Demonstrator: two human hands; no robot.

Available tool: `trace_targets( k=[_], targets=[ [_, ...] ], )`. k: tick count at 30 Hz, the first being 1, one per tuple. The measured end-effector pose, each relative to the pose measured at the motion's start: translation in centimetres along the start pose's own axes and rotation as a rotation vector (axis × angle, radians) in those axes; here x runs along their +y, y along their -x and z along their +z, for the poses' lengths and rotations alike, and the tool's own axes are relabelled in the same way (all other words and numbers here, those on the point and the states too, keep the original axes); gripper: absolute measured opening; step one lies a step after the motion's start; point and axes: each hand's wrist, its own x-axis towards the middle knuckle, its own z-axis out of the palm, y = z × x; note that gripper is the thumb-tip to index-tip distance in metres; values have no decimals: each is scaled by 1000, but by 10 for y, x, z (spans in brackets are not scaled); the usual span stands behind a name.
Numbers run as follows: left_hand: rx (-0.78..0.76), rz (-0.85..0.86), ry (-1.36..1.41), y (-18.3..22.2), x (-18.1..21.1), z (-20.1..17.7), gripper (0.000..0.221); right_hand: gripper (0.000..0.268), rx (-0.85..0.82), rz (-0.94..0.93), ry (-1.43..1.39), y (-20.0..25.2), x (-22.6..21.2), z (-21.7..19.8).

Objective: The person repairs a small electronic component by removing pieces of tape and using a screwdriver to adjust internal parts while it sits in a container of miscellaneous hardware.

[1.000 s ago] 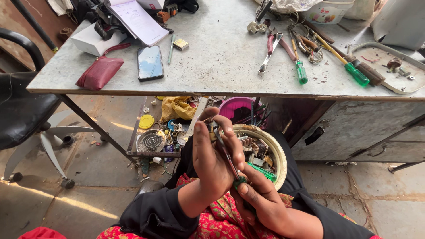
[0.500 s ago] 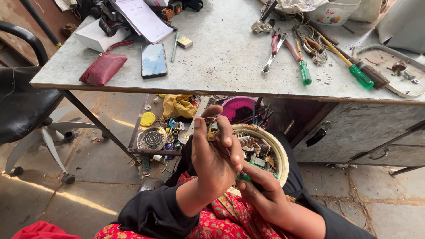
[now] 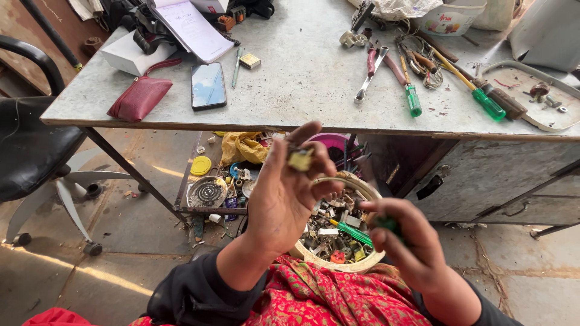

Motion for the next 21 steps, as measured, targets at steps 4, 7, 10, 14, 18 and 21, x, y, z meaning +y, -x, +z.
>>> trace_targets(
  k=[4,7,10,14,18,21],
  targets=[
    [49,-261,-38,1,-3,7,43,28,155,52,-218,-5,1,-3],
    [-12,-386,-149,4,-5,6,43,36,172,-123,78,-11,-9,1],
    [-54,-443,-237,4,-13,0,44,43,227,-280,301,-17,-18,5],
    [-30,-418,-404,5,-26,-18,47,42,292,-263,323,-19,-26,6],
    [36,-428,-469,11,-48,-35,47,44,300,-381,610,-26,-28,11],
    [85,-487,-435,19,-63,-44,45,44,232,-413,749,-35,-24,10]
  ],
)
